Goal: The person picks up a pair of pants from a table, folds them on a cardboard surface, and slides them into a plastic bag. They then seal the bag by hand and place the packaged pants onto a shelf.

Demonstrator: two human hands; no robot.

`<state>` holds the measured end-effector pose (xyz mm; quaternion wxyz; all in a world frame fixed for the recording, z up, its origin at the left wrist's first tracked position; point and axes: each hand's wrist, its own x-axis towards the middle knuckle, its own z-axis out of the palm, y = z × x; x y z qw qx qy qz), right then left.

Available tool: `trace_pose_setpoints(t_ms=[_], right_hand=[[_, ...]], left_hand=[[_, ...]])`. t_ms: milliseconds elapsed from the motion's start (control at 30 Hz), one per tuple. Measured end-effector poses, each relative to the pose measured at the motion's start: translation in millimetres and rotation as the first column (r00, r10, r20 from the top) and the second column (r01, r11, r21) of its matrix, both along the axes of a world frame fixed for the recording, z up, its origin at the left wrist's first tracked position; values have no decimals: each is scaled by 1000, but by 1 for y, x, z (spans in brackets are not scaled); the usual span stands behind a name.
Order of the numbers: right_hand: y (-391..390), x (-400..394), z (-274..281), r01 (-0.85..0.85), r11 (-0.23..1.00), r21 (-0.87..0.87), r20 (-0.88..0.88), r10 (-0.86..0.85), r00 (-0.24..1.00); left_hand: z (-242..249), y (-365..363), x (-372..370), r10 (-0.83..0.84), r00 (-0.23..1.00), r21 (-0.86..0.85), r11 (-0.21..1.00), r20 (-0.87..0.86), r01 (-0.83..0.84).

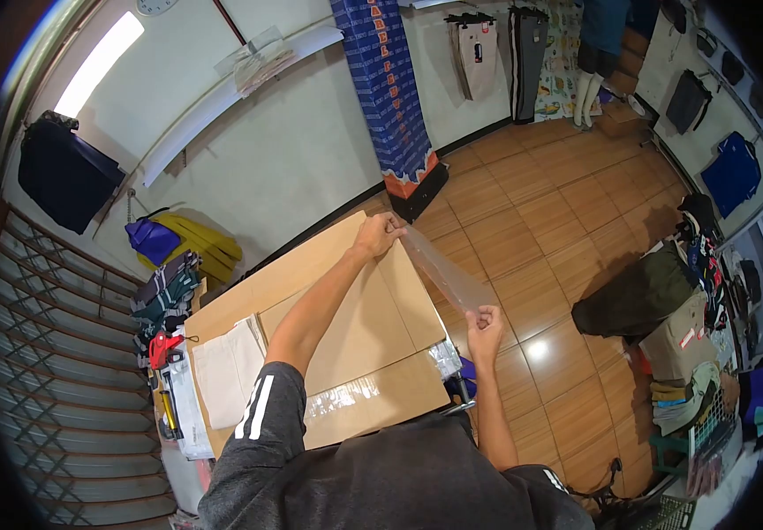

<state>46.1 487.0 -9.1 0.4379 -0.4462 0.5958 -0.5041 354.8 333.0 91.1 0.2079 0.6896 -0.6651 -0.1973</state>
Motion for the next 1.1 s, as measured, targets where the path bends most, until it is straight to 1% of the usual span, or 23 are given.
trace_pose_setpoints(t_ms=[100,133,167,267,367,467,567,667,767,800,900,967,1033,1100], right_hand=[[23,13,23,12,1000,-26,-48,-13,999],[30,17,28,20,998,-62,-55,-23,998],[37,20,31,4,997,-83,-85,-12,996],[58,29,43,-59,989,-136,-160,37,986],[76,37,60,-88,989,-115,-233,59,971],[89,46,73,-121,976,-179,-321,58,945],[101,55,80,-161,979,-128,-413,95,906],[115,70,84,-232,967,-107,-435,164,886],[133,93,92,-298,954,11,-589,247,770],[139,102,92,-331,944,6,-585,272,764],[160,132,83,-399,915,62,-669,335,664],[175,155,76,-435,899,45,-700,338,628],[192,175,76,-498,866,37,-721,368,587],[207,193,83,-532,845,58,-714,407,570]], left_hand=[[-1,7,5,18,996,-61,998,-93,-24],[-1,12,6,25,991,-80,996,-131,-36],[-2,17,7,34,985,-98,994,-170,-51],[8,36,7,50,976,-143,986,-211,-82],[9,50,11,12,962,-223,972,-273,-75],[6,63,19,-25,946,-262,963,-323,-64],[1,75,33,-64,958,-312,950,-279,-27],[4,100,45,-51,979,-355,934,-199,-24],[2,125,69,-32,988,-336,942,-152,-21],[0,136,79,-40,989,-333,943,-140,-9],[-4,165,116,-59,995,-330,944,-84,28],[-7,185,141,-65,997,-333,942,-31,51],[-3,209,162,-43,999,-332,942,9,44],[0,228,178,-28,999,-336,941,36,38]])
